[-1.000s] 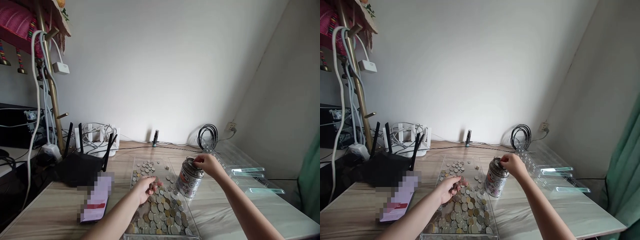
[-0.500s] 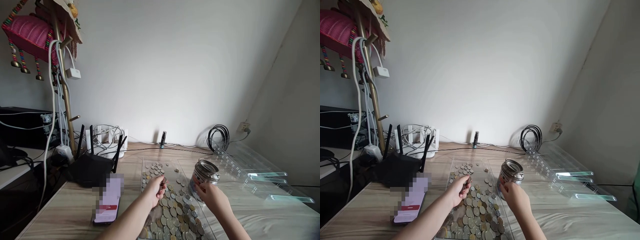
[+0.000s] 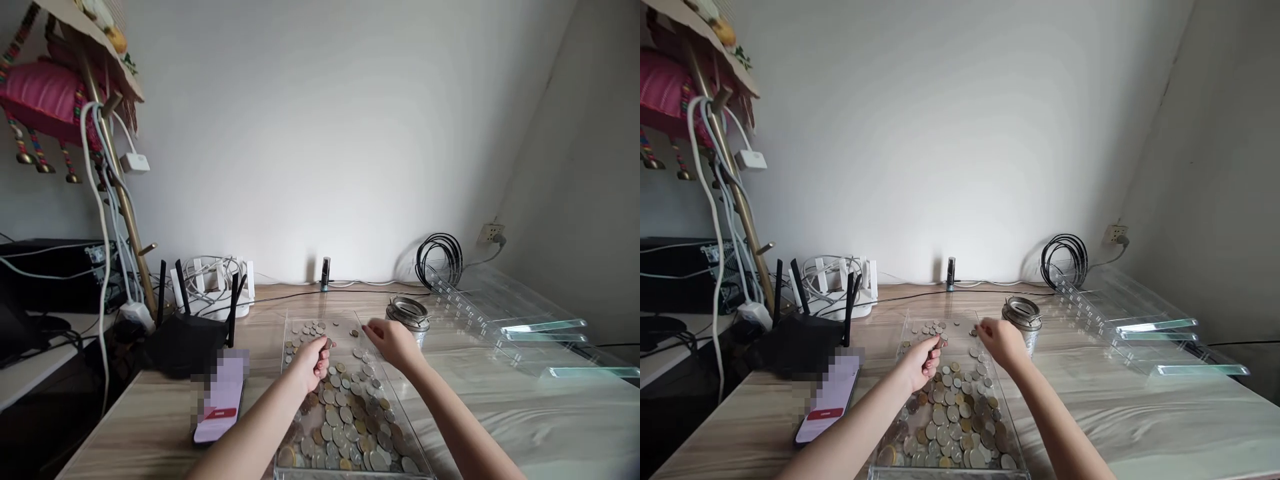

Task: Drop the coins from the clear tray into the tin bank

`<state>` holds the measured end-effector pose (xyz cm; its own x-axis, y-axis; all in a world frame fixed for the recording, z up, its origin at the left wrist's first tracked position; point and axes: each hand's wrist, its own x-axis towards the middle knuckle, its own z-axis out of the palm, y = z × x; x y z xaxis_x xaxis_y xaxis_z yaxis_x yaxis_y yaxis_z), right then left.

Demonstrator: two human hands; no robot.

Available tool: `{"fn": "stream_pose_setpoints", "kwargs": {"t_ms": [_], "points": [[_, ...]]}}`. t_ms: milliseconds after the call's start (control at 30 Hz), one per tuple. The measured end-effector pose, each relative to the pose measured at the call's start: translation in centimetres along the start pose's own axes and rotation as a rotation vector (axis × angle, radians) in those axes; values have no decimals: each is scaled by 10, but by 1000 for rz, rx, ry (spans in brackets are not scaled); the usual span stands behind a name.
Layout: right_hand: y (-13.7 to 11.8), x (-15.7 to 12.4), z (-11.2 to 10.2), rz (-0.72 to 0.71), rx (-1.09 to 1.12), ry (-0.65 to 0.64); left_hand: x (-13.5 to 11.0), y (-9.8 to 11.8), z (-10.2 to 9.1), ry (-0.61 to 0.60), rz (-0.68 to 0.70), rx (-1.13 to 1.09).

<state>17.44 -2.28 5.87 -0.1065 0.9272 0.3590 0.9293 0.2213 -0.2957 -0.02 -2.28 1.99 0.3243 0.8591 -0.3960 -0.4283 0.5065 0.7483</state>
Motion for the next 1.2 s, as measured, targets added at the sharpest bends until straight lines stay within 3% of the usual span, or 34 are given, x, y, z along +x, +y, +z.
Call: {"fn": "stream_pose_setpoints", "kwargs": {"t_ms": [133, 233, 433, 600, 667, 733, 833, 900, 967, 1033, 1100, 1200], "points": [[-34, 29, 7, -234, 348, -58, 23, 7, 13, 5, 44, 56], [-38, 34, 24, -300, 466, -160, 34, 7, 17, 30, 86, 76], [-24, 18, 39, -252, 376, 8, 36, 1, 17, -44, 23, 34], [-21, 20, 36, -159, 213, -45, 34, 2, 16, -76, 54, 2], [-19, 21, 29, -190, 142, 40, 35, 3, 15, -64, 59, 3], [-13, 20, 15, -198, 70, 213, 35, 3, 14, -51, 52, 4], [11, 19, -11, -55, -31, 514, 36, 4, 12, -26, 26, -4], [32, 20, -26, 111, -86, 628, 35, 4, 12, 7, 16, 6], [52, 23, -33, 275, -100, 598, 32, 4, 13, 37, 1, 46], [67, 26, -35, 378, -74, 481, 30, 4, 13, 41, -10, 102], [76, 28, -33, 411, -51, 392, 29, 2, 14, 5, -11, 157], [76, 28, -30, 391, -66, 377, 30, 0, 12, -47, 13, 197]]}}
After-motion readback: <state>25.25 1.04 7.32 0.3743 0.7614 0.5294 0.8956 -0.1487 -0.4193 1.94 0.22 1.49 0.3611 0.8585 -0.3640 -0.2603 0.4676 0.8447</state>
